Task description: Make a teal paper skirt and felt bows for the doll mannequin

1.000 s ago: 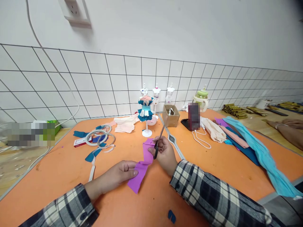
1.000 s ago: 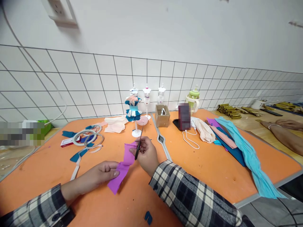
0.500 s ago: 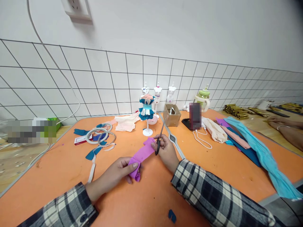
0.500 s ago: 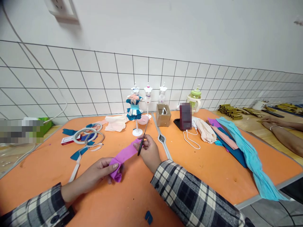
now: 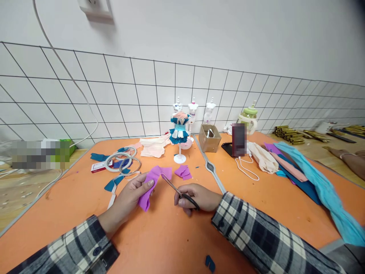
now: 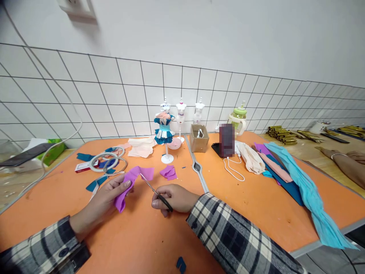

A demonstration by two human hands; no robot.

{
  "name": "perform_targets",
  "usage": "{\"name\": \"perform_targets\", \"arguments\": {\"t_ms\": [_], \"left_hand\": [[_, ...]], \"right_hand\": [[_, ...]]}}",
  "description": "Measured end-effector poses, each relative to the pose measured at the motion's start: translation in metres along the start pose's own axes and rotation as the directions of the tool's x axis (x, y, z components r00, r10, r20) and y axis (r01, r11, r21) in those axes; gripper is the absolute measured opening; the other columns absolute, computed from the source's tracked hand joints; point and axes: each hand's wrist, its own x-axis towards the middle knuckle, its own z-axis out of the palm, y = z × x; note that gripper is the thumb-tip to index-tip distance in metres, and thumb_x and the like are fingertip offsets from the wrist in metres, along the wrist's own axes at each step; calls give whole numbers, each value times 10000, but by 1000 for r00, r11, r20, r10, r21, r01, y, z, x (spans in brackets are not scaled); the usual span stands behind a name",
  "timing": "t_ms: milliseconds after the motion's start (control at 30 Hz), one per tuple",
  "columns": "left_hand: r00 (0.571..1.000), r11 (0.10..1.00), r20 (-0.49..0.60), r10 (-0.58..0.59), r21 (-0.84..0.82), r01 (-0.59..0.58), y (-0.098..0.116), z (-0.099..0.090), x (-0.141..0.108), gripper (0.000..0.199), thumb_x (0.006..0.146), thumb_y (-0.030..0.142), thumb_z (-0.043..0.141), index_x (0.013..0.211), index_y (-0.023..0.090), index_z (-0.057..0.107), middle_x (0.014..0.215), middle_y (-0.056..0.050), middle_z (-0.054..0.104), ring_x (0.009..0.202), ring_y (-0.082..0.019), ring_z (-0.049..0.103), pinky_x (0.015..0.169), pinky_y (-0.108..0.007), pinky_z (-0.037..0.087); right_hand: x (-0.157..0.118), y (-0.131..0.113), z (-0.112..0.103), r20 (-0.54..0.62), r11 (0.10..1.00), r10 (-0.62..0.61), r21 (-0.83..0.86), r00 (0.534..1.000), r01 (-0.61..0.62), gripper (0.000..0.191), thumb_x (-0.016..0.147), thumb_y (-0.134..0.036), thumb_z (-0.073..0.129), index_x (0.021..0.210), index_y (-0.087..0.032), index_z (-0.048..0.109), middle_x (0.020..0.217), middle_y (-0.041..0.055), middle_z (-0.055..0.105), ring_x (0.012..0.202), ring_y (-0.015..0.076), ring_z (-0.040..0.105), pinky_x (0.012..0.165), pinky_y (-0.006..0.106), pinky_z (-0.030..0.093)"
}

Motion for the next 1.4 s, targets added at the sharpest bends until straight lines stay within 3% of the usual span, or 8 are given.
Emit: {"name": "perform_targets", "arguments": {"t_ms": [267,433,567,867,1300,1400], "left_hand": [[997,999,51,-49,-19,50,-6,1,1,312,727,421,789,818,165,636,615,46,540,512,-88,442,471,-184,349],[997,990,-18,-79,-116,76,-5,1,3,300,723,400,797,770,158,626,594,43,553,507,-78,453,462,-168,355],[996,983,-42,-84,-167,76,-3,1,4,291,703,367,815,725,160,612,574,46,556,506,-72,453,458,-154,358],[991,990,72,-109,-83,115,-1,9,-3,335,709,433,808,764,149,639,591,41,543,498,-66,430,443,-149,353],[988,994,109,-107,-1,107,-4,10,-4,332,712,409,810,872,153,672,627,44,543,501,-69,431,449,-166,370],[996,998,67,-58,-2,58,-1,12,-5,526,736,413,794,1174,175,626,582,66,546,470,-70,426,437,-161,354]], "right_hand": [[1,0,8,-39,996,71,-59,997,-73,356,766,-490,717,866,-180,574,621,-55,530,522,84,484,512,195,377],[0,-1,7,-187,937,-14,-346,982,-53,214,792,-388,686,828,-198,593,601,-72,457,531,80,398,476,182,295],[-2,2,5,-192,896,-35,-441,981,-55,219,795,-414,679,823,-204,621,606,-64,474,531,88,414,469,189,279],[-1,8,7,-160,914,-32,-405,987,-36,189,821,-393,658,841,-206,633,591,-64,456,516,86,388,458,193,260],[2,2,12,-145,964,50,-253,988,-86,240,781,-411,708,851,-192,640,589,-64,469,508,76,395,453,184,298],[3,1,12,-164,967,45,-240,985,-84,248,774,-410,717,856,-186,649,578,-63,472,503,76,409,447,178,308]]}}
